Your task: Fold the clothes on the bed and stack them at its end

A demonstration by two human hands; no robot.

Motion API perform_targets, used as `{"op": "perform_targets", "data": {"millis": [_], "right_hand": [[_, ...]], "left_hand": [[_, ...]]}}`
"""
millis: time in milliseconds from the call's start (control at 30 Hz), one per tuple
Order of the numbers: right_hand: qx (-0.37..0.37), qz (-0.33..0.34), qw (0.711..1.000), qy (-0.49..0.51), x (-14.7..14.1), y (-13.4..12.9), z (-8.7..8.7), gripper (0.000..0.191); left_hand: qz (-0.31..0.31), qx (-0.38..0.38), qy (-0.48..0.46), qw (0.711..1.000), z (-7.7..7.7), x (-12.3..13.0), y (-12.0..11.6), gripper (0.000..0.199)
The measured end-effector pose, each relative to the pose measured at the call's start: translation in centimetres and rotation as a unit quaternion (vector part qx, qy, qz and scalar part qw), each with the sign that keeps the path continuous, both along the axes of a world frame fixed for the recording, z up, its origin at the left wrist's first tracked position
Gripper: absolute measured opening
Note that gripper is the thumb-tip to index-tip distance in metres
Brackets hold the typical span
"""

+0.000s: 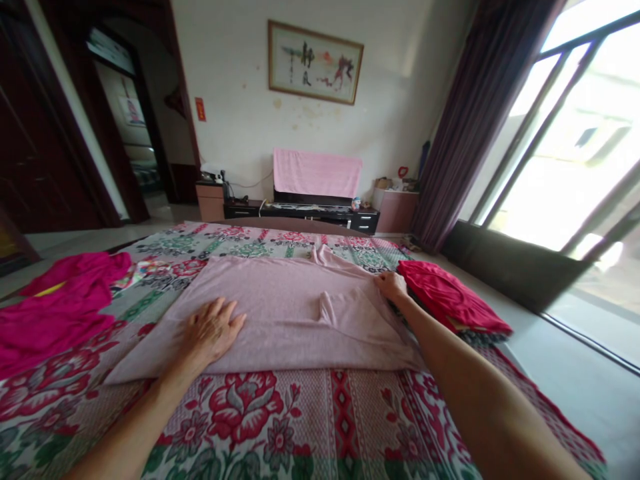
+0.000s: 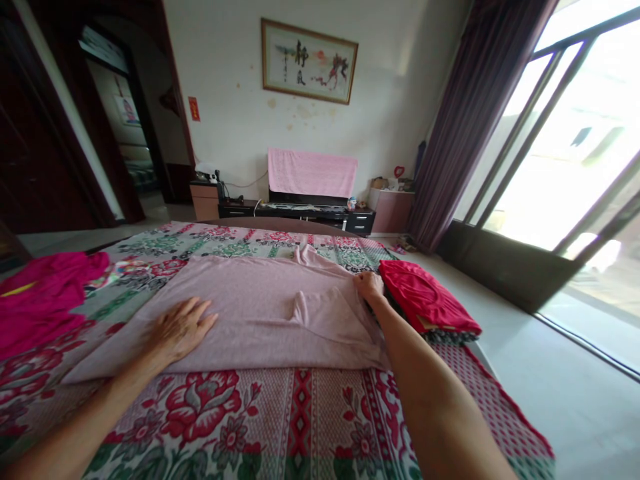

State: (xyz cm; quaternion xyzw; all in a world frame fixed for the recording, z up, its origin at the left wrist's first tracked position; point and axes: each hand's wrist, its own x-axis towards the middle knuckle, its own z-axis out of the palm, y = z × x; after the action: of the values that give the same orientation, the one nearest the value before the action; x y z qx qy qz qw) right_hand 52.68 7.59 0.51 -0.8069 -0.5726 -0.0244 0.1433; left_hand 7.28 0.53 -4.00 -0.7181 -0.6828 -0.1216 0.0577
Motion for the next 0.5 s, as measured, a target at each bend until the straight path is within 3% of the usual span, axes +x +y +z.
{"op": "perform_targets", "data": {"millis": [300, 500], "right_hand": [[-0.028, -0.002, 0.999, 0.019, -0.8, 1.2, 1.0, 0.034], [0.013, 0.031, 0.999, 0.007, -2.8, 3.6, 0.8, 0.037]], "left_hand": [[0.013, -0.006, 0.018, 1.0, 0.4, 0.3, -0.2, 0.054], [0.015, -0.019, 0.02, 1.0, 0.8, 0.5, -0.4, 0.054]]}}
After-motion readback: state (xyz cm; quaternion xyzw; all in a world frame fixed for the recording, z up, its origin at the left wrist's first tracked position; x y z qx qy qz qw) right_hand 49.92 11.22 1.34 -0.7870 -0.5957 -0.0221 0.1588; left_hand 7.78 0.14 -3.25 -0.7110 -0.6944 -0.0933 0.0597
